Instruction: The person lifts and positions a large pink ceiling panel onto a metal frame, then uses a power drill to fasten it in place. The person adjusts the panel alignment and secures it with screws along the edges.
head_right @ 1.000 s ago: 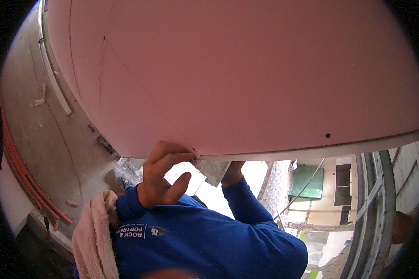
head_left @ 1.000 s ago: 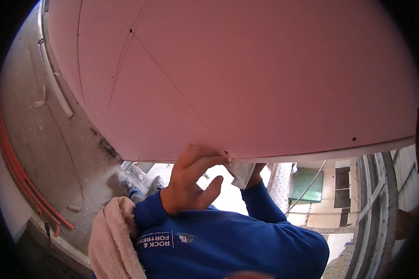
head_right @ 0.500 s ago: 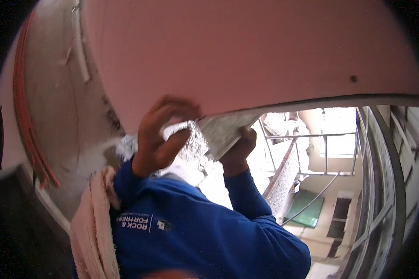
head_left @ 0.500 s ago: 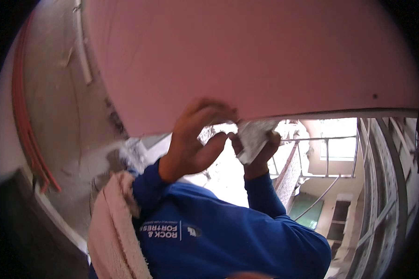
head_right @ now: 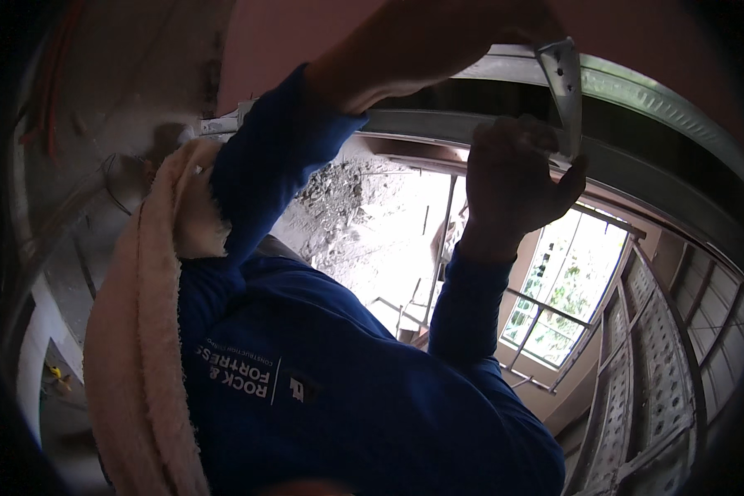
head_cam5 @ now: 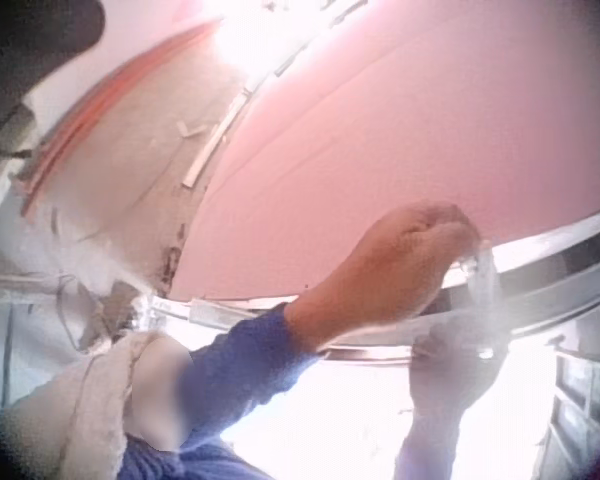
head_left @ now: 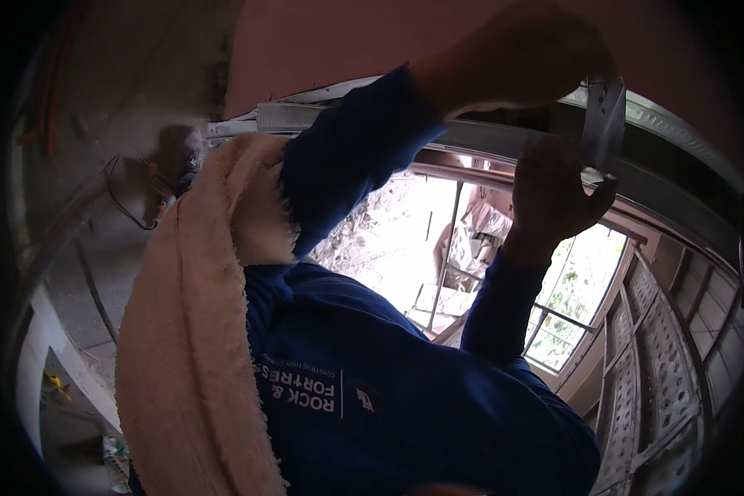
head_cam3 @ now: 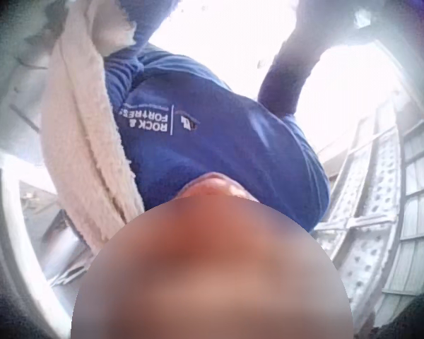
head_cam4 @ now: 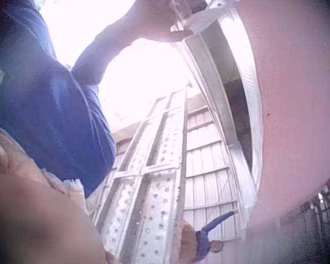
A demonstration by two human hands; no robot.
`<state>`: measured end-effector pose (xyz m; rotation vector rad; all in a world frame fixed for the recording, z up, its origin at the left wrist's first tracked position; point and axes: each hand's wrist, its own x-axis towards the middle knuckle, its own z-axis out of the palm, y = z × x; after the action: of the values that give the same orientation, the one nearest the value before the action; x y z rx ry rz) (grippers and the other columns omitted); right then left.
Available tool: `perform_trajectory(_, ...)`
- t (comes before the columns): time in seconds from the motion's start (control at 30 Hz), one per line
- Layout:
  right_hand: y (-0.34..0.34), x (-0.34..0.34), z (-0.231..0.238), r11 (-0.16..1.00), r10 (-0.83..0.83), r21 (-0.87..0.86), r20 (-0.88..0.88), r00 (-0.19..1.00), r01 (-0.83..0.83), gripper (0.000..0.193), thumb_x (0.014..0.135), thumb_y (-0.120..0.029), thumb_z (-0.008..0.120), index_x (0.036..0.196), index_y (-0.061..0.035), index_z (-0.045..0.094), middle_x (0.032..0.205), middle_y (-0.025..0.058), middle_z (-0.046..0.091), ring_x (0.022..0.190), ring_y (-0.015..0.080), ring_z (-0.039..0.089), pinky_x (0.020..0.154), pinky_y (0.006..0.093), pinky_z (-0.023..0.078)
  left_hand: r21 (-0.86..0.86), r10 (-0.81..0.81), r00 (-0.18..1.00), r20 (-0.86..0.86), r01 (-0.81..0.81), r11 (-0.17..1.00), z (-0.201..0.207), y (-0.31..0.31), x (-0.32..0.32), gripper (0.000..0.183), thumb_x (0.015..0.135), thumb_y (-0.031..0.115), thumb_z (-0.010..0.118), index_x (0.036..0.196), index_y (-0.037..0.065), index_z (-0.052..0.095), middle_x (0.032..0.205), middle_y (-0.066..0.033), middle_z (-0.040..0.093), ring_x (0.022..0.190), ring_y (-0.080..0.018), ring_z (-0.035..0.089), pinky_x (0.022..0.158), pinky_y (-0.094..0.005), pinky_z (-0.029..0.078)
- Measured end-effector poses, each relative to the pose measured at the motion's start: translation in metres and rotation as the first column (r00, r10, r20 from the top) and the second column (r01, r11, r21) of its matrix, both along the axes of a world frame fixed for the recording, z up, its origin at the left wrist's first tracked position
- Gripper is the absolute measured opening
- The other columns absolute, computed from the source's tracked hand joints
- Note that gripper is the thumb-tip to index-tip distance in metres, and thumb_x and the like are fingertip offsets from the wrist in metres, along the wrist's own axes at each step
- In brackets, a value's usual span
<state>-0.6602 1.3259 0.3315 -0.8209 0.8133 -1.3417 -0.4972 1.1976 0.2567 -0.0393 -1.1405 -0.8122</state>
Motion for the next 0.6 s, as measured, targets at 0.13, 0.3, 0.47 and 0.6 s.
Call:
perform_trajectory(0.13,-0.007,-0.011,0.000,0.993,0.107,-0.049,-0.006,0.994,-0.107,0.045,0.092,-0.048,0.066,0.106,-0.0053,0.070,0.102,0.0101,0.069,0.097,0.0245,0.065,0.091,0.0402,0.048,0.074,0.194,0.963,0.185,-0.211,0.975,0.016,0.014,0.012,0.029,0.102,0.012,0.049,0.097,-0.002,0.074,0.099,-0.0196,0.072,0.097,-0.0290,0.070,0.090,-0.0376,0.055)
perform_trajectory(0.3,-0.017,-0.013,-0.010,0.956,0.276,-0.128,0.083,0.957,-0.265,0.048,0.097,-0.052,0.056,0.106,-0.0082,0.073,0.102,0.0125,0.071,0.096,0.0260,0.065,0.090,0.0403,0.048,0.223,-0.037,0.998,0.042,0.027,0.974,0.023,0.021,0.015,0.026,0.102,0.012,0.051,0.097,-0.002,0.072,0.096,-0.0143,0.070,0.089,-0.0236,0.064,0.084,-0.0371,0.051)
perform_trajectory(0.47,-0.024,-0.006,-0.028,0.962,0.201,-0.221,0.180,0.963,-0.159,0.056,0.101,-0.056,0.045,0.109,-0.0060,0.071,0.104,0.0138,0.070,0.094,0.0268,0.065,0.091,0.0413,0.047,0.348,-0.530,0.815,-0.234,0.579,0.737,0.018,0.017,0.014,0.025,0.102,0.016,0.051,0.099,0.000,0.070,0.095,-0.0075,0.067,0.090,-0.0174,0.060,0.086,-0.0322,0.048)
perform_trajectory(0.6,-0.028,-0.008,-0.033,0.974,0.185,-0.170,0.200,0.962,-0.152,0.060,0.096,-0.060,0.056,0.112,-0.0034,0.069,0.107,0.0164,0.068,0.098,0.0296,0.062,0.093,0.0448,0.049,0.284,-0.520,0.758,-0.394,0.639,0.715,0.020,0.017,0.009,0.026,0.099,0.026,0.059,0.098,0.003,0.070,0.099,-0.0086,0.070,0.093,-0.0191,0.063,0.088,-0.0341,0.050)
